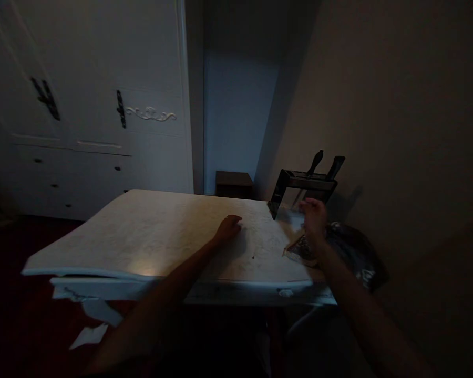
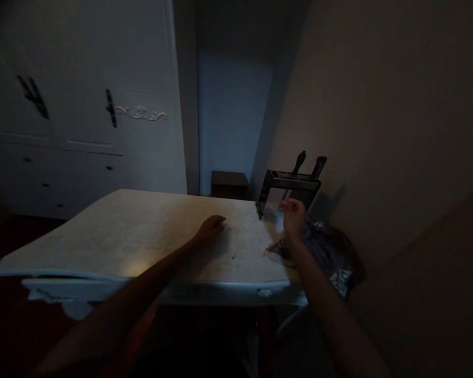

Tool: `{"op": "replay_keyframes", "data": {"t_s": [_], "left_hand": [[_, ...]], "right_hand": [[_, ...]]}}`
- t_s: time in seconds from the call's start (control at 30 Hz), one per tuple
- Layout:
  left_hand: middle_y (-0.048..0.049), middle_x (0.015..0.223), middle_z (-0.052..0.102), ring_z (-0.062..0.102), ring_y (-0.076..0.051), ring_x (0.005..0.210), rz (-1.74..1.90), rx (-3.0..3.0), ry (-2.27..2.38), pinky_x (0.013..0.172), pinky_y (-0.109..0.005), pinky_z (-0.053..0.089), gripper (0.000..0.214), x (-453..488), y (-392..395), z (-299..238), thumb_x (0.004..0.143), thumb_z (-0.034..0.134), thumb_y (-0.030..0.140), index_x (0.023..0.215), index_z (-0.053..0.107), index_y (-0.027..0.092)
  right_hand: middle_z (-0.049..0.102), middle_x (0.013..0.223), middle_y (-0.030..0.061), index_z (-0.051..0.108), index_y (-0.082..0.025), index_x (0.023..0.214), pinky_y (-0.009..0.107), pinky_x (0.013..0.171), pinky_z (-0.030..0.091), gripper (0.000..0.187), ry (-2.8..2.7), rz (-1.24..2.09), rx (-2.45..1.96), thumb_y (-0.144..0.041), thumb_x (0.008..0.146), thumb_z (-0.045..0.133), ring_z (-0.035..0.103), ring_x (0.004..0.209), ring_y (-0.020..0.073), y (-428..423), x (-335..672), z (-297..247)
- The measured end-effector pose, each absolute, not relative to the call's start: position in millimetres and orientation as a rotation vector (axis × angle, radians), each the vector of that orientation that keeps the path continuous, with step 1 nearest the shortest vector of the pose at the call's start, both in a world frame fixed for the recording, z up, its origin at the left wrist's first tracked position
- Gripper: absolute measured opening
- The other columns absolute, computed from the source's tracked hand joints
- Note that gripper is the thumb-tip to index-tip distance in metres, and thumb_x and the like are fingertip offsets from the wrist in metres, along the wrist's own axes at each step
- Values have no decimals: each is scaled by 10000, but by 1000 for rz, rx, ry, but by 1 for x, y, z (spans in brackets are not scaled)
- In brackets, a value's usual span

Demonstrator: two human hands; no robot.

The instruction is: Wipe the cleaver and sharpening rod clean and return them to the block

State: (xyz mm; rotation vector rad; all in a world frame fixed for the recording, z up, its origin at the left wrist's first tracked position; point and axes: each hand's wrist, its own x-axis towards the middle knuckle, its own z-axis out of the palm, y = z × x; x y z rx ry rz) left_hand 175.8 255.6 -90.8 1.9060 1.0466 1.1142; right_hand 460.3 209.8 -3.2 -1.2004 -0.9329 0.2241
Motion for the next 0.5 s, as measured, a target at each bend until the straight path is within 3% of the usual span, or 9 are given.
{"op": "replay_keyframes", "data": {"t_s": [0.23, 0.4, 0.5], "left_hand": [[-65, 911, 707, 658, -192, 887, 1159, 1784, 1121, 865, -330, 516, 167, 131, 241, -80, 712, 572, 112, 834, 680, 147], [-48, 810, 696, 640, -151, 730, 1161, 1738, 1144, 715, -274, 512, 183, 128, 243, -76, 701, 531, 75, 792, 677, 136], [-24, 717, 665, 597, -110, 583, 1144, 1686, 1153, 589, -228, 476, 199, 130, 246, -73, 706, 499, 63, 793, 667, 123]], "right_hand": [[673, 734, 29, 629, -191, 755, 346, 746, 489, 196, -1314, 835, -1146, -322, 609, 620, 616, 715, 186, 188, 354, -50], [684, 776, 37, 659, -180, 757, 339, 779, 469, 170, -1633, 752, -1205, -309, 679, 580, 618, 757, 189, 189, 335, -71], [661, 716, 18, 656, -176, 791, 295, 686, 453, 188, -1684, 734, -1301, -294, 690, 549, 597, 687, 172, 199, 338, -72]]}}
